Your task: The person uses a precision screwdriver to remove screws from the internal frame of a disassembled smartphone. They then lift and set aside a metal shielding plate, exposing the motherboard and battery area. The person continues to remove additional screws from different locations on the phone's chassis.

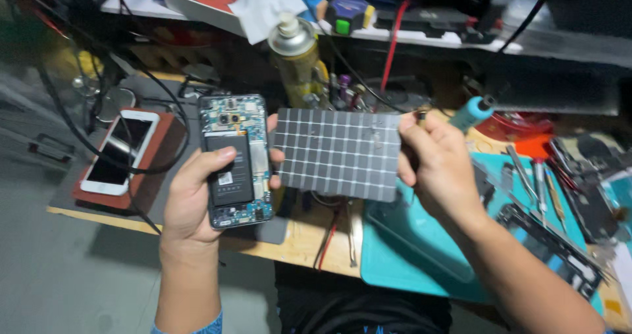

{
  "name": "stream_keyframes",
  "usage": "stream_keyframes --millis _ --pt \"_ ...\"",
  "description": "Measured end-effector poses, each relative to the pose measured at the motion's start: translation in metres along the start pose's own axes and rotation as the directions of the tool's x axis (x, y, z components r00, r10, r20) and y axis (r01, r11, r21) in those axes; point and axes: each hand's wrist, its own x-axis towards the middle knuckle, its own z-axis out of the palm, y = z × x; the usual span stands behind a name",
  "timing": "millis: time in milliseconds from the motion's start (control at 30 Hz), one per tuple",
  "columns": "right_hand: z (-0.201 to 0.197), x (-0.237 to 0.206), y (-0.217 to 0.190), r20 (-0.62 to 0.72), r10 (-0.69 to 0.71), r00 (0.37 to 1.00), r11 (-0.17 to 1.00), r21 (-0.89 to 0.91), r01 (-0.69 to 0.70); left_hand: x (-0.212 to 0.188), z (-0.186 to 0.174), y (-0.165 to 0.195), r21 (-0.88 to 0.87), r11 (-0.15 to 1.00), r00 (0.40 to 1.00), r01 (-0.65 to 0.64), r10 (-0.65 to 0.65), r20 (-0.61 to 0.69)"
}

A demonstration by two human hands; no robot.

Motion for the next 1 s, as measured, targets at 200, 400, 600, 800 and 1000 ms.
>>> stream_keyframes --millis 200,400,600,800,1000 --pt "-0.086 -0.040 -0.003 -0.081 0.083 0.993 0.996 0.047 -0.080 -0.003 0.050 -0.041 -0.047 0.981 0.962 0.188 -0.174 0.208" --pt "-0.180 -0.064 -0.009 -0.226 0.040 0.973 0.999 0.016 -0.037 0.020 0.099 -0.100 0.162 0.944 0.931 0.287 -0.314 0.185" --pt "-0.243 -0.073 -0.016 -0.380 -0.037 0.924 0.999 -0.004 0.039 0.059 0.136 -0.156 0.250 0.897 0.897 0.365 -0.410 0.163" --pt "-0.255 -0.061 -0.013 -0.399 -0.054 0.915 0.998 -0.006 0.056 0.057 0.121 -0.168 0.172 0.906 0.914 0.386 -0.401 0.060" --pt "-0.219 -0.021 0.004 -0.297 0.022 0.955 0.999 -0.041 -0.036 0.040 0.087 -0.165 0.081 0.941 0.944 0.329 -0.331 0.014"
